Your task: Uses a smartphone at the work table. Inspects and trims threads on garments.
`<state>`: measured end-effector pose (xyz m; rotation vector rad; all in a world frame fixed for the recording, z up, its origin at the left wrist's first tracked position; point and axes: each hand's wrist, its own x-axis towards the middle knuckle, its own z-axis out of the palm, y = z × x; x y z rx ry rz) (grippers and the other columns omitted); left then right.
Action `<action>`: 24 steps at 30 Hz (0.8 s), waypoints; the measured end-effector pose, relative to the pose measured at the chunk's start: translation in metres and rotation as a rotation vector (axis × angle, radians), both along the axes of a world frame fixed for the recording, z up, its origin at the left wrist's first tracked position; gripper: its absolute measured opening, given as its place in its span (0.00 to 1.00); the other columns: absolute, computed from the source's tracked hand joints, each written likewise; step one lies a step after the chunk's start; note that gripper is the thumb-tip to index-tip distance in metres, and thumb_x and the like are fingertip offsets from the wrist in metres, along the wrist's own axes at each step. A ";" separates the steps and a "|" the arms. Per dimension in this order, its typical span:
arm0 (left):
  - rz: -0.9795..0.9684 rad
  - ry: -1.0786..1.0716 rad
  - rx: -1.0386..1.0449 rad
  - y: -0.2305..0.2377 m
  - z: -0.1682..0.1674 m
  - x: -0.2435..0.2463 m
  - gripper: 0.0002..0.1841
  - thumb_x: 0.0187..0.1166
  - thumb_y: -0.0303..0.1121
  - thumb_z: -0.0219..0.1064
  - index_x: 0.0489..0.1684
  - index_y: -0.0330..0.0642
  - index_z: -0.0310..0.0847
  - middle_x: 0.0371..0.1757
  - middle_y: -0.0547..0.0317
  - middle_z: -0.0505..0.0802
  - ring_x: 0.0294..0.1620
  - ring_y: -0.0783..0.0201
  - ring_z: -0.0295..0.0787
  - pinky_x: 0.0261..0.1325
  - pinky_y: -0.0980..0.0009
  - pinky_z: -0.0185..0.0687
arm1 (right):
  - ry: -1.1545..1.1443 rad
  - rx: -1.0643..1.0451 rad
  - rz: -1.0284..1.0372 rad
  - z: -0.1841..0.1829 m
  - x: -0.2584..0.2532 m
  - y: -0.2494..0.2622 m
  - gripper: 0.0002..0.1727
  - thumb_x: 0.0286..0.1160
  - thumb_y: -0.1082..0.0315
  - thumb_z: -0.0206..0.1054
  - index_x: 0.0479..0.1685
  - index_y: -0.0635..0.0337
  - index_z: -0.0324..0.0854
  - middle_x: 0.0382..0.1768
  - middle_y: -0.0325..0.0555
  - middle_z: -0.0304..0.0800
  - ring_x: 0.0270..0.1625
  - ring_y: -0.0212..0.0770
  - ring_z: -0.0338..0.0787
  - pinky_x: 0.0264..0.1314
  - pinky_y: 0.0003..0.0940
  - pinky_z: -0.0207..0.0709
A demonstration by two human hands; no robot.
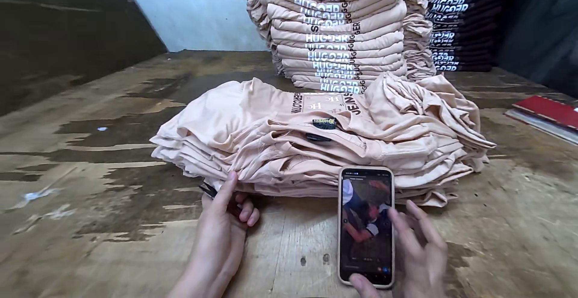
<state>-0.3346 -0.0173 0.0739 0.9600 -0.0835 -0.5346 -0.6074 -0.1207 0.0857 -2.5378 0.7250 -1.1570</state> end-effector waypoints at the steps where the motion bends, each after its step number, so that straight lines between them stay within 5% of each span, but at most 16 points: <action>1: 0.001 0.001 0.000 0.000 0.000 0.000 0.11 0.91 0.46 0.57 0.56 0.51 0.70 0.19 0.64 0.75 0.10 0.70 0.69 0.13 0.74 0.72 | -0.024 0.061 0.033 0.000 -0.005 -0.002 0.54 0.66 0.37 0.76 0.90 0.57 0.58 0.83 0.77 0.57 0.85 0.56 0.66 0.81 0.48 0.70; 5: -0.006 -0.003 0.007 0.001 0.000 -0.001 0.12 0.91 0.47 0.57 0.57 0.51 0.71 0.19 0.64 0.75 0.11 0.70 0.69 0.14 0.74 0.73 | -0.087 0.298 0.126 -0.002 -0.019 -0.012 0.61 0.64 0.49 0.81 0.88 0.78 0.48 0.80 0.79 0.63 0.76 0.53 0.78 0.73 0.44 0.80; 11: -0.016 -0.018 0.013 0.001 0.001 -0.001 0.11 0.91 0.47 0.56 0.52 0.51 0.73 0.18 0.65 0.75 0.11 0.71 0.69 0.14 0.74 0.73 | -0.113 0.363 0.228 -0.002 -0.017 -0.013 0.63 0.64 0.48 0.81 0.89 0.79 0.43 0.74 0.71 0.73 0.73 0.48 0.81 0.72 0.43 0.80; 14: -0.007 -0.010 0.015 0.001 0.001 -0.002 0.11 0.91 0.47 0.56 0.51 0.51 0.74 0.18 0.65 0.75 0.11 0.71 0.69 0.14 0.75 0.73 | -0.178 0.531 0.350 0.004 -0.016 -0.013 0.55 0.76 0.52 0.73 0.88 0.81 0.42 0.71 0.65 0.79 0.70 0.45 0.86 0.71 0.44 0.84; 17: -0.006 -0.008 0.018 0.001 0.001 -0.002 0.12 0.91 0.48 0.55 0.55 0.52 0.73 0.19 0.65 0.76 0.11 0.71 0.70 0.14 0.75 0.73 | -0.328 0.978 0.448 0.015 -0.017 -0.018 0.32 0.94 0.59 0.46 0.86 0.75 0.51 0.71 0.55 0.83 0.70 0.45 0.87 0.75 0.47 0.82; 19: -0.009 -0.008 0.019 0.000 0.001 -0.001 0.12 0.92 0.48 0.54 0.51 0.51 0.73 0.18 0.65 0.75 0.10 0.71 0.69 0.14 0.75 0.72 | -0.422 1.166 0.478 0.019 -0.013 -0.017 0.26 0.96 0.62 0.35 0.81 0.70 0.59 0.66 0.52 0.87 0.67 0.45 0.90 0.75 0.49 0.82; 24: -0.004 -0.003 0.017 0.001 0.003 -0.002 0.11 0.92 0.47 0.55 0.54 0.51 0.72 0.18 0.65 0.75 0.10 0.71 0.69 0.14 0.75 0.71 | -0.529 1.217 0.366 0.021 0.003 -0.008 0.21 0.96 0.72 0.37 0.67 0.69 0.74 0.53 0.47 0.92 0.57 0.37 0.93 0.66 0.40 0.88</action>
